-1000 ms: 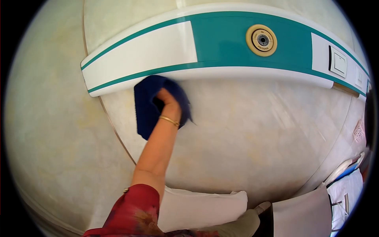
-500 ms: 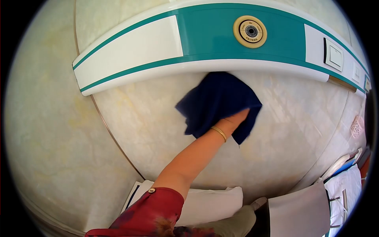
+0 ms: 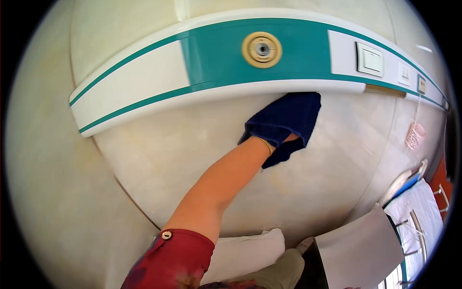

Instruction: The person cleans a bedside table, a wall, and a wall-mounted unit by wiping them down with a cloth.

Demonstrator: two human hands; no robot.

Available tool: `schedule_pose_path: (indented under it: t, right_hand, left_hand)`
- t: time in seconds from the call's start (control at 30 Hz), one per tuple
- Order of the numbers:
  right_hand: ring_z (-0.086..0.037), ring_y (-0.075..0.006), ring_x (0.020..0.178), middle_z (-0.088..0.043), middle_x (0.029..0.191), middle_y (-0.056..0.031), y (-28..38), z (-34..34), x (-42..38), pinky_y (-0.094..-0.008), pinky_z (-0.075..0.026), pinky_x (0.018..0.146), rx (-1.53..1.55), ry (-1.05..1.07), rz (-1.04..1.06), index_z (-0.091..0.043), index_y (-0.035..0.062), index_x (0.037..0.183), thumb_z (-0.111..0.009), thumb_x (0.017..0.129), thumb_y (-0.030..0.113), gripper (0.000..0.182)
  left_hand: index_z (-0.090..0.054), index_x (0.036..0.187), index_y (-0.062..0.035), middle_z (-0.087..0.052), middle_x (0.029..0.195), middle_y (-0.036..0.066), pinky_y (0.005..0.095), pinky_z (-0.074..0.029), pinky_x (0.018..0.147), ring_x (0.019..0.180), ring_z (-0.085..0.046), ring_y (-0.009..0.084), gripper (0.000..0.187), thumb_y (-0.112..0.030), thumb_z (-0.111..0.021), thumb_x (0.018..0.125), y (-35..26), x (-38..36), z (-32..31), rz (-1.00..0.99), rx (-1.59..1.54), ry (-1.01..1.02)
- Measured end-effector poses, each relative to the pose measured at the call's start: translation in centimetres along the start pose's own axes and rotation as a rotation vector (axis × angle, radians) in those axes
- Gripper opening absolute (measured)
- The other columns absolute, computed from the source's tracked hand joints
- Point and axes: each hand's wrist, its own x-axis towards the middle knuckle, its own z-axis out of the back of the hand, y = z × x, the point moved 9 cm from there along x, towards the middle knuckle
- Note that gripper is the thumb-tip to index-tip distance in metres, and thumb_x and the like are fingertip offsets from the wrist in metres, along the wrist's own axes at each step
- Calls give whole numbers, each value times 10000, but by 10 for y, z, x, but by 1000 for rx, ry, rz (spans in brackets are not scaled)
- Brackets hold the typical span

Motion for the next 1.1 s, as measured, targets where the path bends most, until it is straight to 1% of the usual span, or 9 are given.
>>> schedule_pose_path:
  t: [0.33, 0.4, 0.43, 0.47, 0.77, 0.87, 0.93, 0.97, 1.1]
  right_hand:
    - [-466, -281, 957, -465, 1052, -123, 6, 38, -9, -463, -470, 659, -113, -155, 48, -491, 94, 1037, -456, 832, 339, 322]
    - [-504, -276, 877, -521, 951, -115, 10, 52, -12, -437, -467, 667, -86, -285, 73, -541, 83, 954, -524, 799, 337, 298]
    - [-504, -276, 877, -521, 951, -115, 14, 48, -5, -437, -467, 667, -93, -277, 59, -541, 83, 954, -524, 799, 337, 298]
    - [-261, -272, 1290, -320, 1375, -125, -3, 4, 2, -464, -352, 910, 83, 162, -171, -379, 75, 1277, -505, 860, 245, 468]
    - [-278, -248, 1272, -337, 1351, -110, -1, 6, 6, -462, -365, 869, 46, 115, -188, -385, 102, 1268, -524, 845, 236, 465]
    - [-277, -248, 1272, -333, 1353, -111, 0, 8, 6, -468, -365, 864, 43, 112, -195, -383, 101, 1270, -521, 848, 241, 466]
    - [-274, -246, 1275, -331, 1355, -108, -1, 7, 6, -468, -365, 862, 53, 108, -193, -381, 104, 1272, -519, 850, 246, 466]
    - [-271, -244, 1277, -330, 1357, -105, -1, 6, 5, -469, -365, 861, 59, 106, -188, -379, 107, 1273, -517, 852, 251, 465]
    - [-293, -234, 1246, -350, 1324, -89, 0, 0, 5, -508, -398, 825, 27, 53, -129, -377, 115, 1277, -467, 870, 263, 442]
  left_hand:
    - [-522, 837, -13, -514, 817, 173, 349, -433, 773, 833, -536, 305, 117, -90, -464, 770, -64, 63, -15, -134, 2, -74]
    - [-514, 816, -16, -526, 841, 170, 347, -436, 771, 847, -543, 300, 97, -88, -465, 772, -64, 77, -46, -46, -123, 84]
    - [-529, 958, -3, -545, 914, 197, 347, -439, 808, 891, -547, 327, 228, -137, -482, 781, -65, 76, -95, -79, -151, 45]
    - [-529, 958, -3, -545, 914, 197, 347, -439, 808, 891, -547, 327, 228, -137, -482, 781, -71, 84, -100, -89, -165, 43]
    - [-546, 931, -29, -564, 922, 194, 375, -444, 781, 896, -554, 334, 179, -128, -488, 793, -95, 124, -146, 165, -489, 92]
    - [-552, 992, -26, -568, 987, 200, 384, -436, 823, 941, -547, 341, 226, -130, -473, 808, -102, 114, -154, 99, -492, 58]
    - [-545, 1059, -20, -558, 1061, 204, 385, -415, 886, 1002, -531, 338, 276, -139, -451, 829, -111, 93, -146, 41, -486, -70]
    - [-527, 1119, -13, -537, 1129, 205, 380, -387, 935, 1060, -509, 328, 319, -151, -429, 850, -114, 81, -157, 85, -548, 130]
    - [-526, 1123, -23, -548, 1117, 191, 376, -398, 920, 1049, -516, 318, 313, -164, -441, 857, -110, -4, -137, 213, -704, 202]
